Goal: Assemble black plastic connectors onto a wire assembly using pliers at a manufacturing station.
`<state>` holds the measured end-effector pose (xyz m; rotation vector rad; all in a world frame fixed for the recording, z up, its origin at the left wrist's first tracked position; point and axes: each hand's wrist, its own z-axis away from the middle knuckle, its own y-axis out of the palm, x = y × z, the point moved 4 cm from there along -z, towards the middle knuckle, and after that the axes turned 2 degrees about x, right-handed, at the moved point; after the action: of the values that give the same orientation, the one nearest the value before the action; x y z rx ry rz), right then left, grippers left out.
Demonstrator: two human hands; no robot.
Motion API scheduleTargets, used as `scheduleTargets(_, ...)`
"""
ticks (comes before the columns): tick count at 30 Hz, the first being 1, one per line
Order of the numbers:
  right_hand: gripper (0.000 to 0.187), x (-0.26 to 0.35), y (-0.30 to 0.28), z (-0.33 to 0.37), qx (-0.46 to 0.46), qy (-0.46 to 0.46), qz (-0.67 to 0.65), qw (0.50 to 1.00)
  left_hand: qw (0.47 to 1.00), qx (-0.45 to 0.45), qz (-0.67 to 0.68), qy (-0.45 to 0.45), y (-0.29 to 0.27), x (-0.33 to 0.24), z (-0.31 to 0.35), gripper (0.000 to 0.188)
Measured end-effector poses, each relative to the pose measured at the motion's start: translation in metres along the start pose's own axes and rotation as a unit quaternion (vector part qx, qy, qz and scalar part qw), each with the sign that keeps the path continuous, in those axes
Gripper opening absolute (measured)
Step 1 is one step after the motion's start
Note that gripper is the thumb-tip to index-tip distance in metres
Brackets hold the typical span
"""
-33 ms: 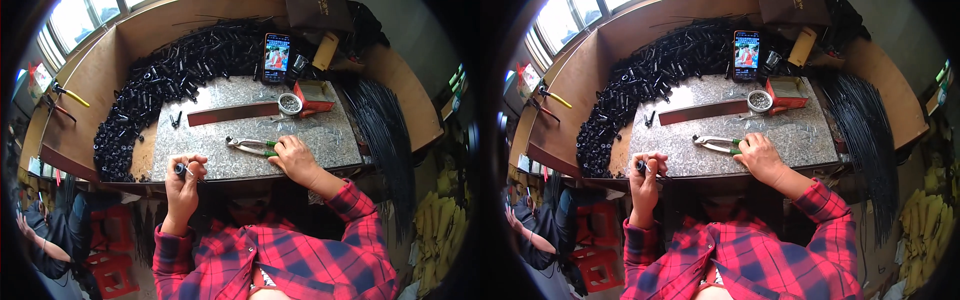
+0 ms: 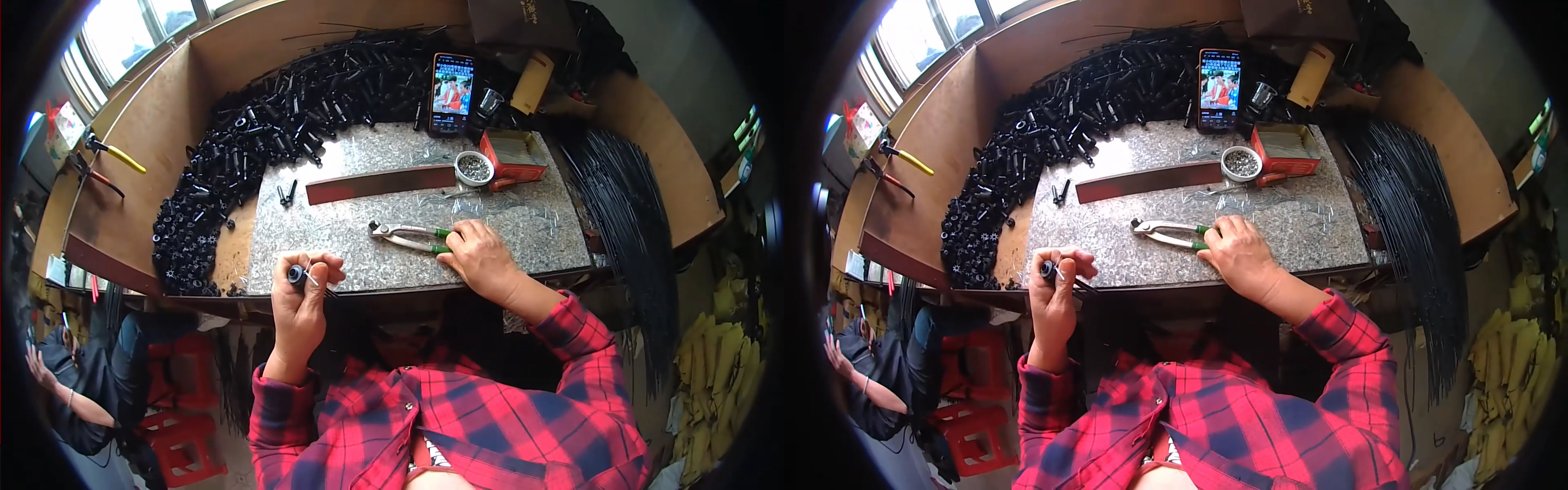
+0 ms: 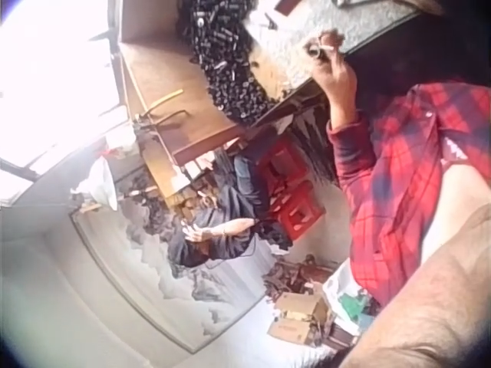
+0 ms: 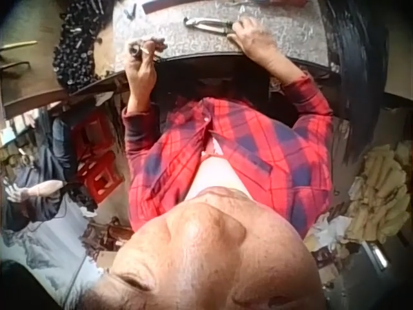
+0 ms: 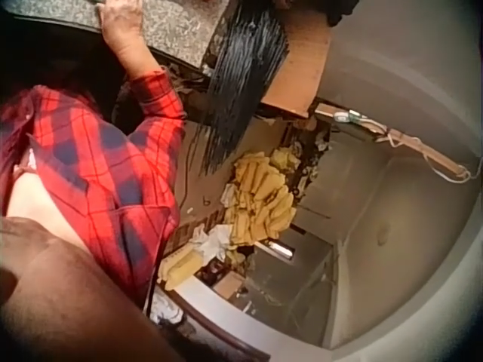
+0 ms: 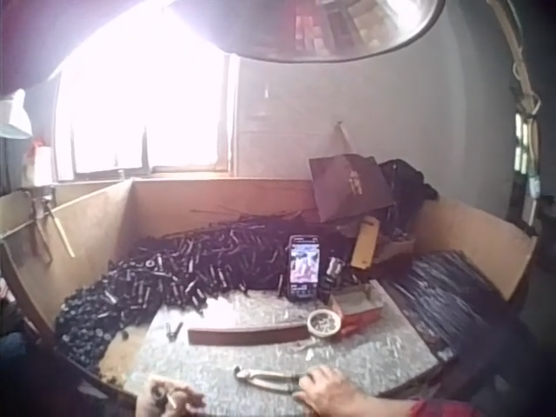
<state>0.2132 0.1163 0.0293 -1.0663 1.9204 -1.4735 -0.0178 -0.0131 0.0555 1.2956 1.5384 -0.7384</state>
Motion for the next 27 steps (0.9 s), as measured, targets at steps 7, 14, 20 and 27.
scheduleTargets(7,0.024,-0.002,0.001,-0.007,-0.050,0.009,-0.015,0.999,0.994,0.072,-0.062,0.053,0.008,-0.006,-0.002,0.011)
scheduleTargets(14,0.028,0.013,-0.031,-0.006,0.083,0.134,-0.525,0.836,0.999,0.044,0.008,-0.002,0.012,0.004,0.005,0.014)
scheduleTargets(20,0.027,0.020,-0.049,-0.004,-0.029,-0.010,-0.279,0.960,0.999,-0.007,-0.037,0.015,0.013,0.009,0.007,0.026)
scheduleTargets(27,0.028,0.029,-0.090,-0.009,-0.194,-0.105,-0.002,0.975,0.997,0.056,-0.050,0.012,0.023,0.016,0.010,0.079)
